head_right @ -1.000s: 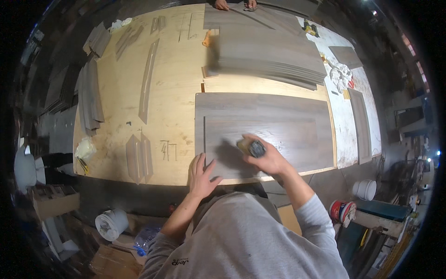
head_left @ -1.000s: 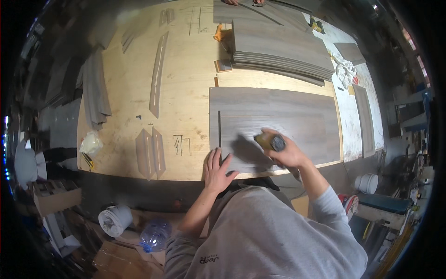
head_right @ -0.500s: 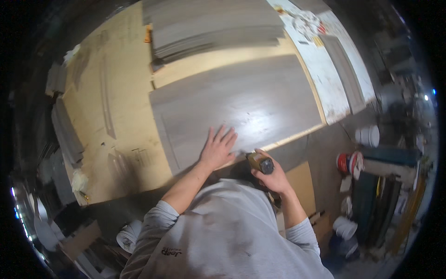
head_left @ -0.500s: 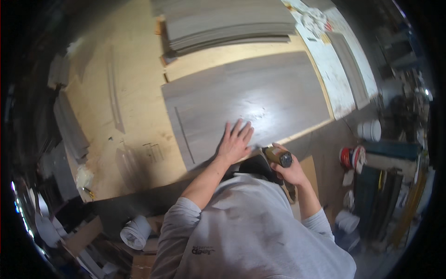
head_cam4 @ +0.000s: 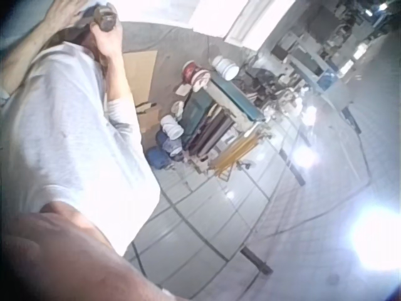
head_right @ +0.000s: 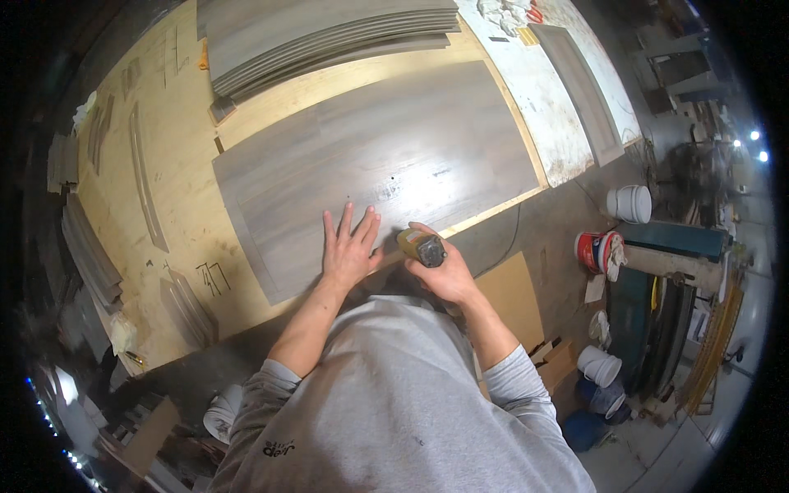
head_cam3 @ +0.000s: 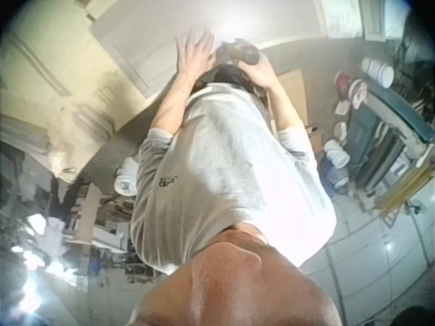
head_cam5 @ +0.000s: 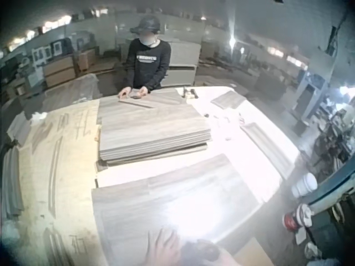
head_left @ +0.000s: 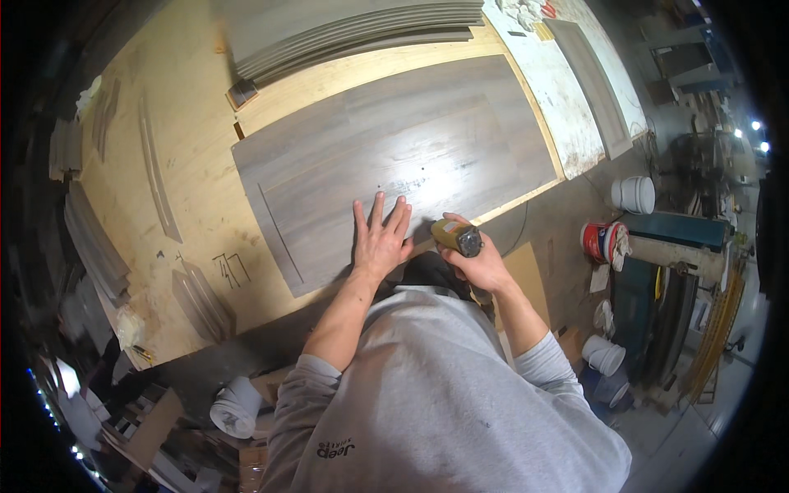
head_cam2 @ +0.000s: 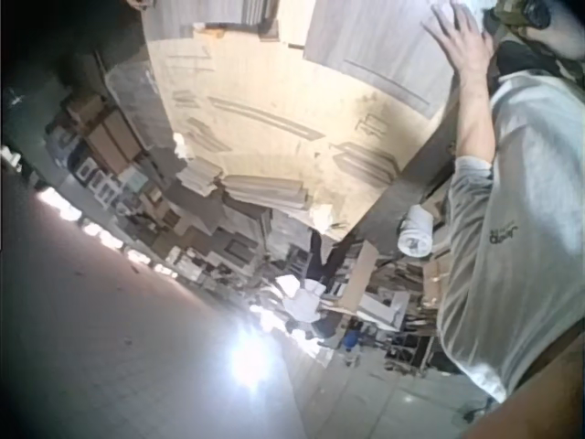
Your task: Assembling wooden panels and attaching decorative strips using a pneumatic nail gun and hammer.
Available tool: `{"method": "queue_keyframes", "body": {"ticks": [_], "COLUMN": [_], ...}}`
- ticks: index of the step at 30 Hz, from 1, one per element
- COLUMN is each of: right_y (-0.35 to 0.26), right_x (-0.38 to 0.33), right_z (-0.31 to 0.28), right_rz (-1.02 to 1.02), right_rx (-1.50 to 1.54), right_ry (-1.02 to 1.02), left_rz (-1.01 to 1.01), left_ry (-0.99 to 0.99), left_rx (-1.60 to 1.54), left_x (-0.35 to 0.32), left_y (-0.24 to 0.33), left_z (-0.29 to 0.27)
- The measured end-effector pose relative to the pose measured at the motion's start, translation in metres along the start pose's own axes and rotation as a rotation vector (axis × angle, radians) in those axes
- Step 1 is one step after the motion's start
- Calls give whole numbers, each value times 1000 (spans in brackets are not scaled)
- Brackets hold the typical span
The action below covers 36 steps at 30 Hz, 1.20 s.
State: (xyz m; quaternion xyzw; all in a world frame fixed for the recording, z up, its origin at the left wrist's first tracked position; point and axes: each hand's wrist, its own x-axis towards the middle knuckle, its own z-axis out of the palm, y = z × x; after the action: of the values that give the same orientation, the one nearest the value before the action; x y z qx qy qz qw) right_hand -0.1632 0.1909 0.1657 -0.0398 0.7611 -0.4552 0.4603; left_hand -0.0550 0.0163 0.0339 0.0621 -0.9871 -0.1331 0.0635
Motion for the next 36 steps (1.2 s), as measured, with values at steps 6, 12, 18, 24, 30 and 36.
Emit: {"method": "queue_keyframes", "body": {"ticks": [6, 12, 18, 24, 30, 36], "right_y": [2, -15, -35, -73, -110, -143], "right_x": [0, -6, -16, 10, 59, 101], "right_z": [1, -12, -53, -55, -52, -53], "right_rz": [-31, -9, -54, -109, -287, -564], "right_rx": [-41, 142, 84, 127, 297, 743], "right_ry": [-9, -12, 97, 118, -37, -116], "left_rz": [-13, -55, -233, -539, -457, -351], "left_ry": [16, -21, 58, -166, -182, 54], "left_rx": [-38, -15, -38, -244, -267, -714], "left_x": [-2, 6, 65, 145, 144, 122], "left_y": [3, 2, -58, -111, -111, -12], "left_z": [-2, -21, -26, -46, -49, -100]}}
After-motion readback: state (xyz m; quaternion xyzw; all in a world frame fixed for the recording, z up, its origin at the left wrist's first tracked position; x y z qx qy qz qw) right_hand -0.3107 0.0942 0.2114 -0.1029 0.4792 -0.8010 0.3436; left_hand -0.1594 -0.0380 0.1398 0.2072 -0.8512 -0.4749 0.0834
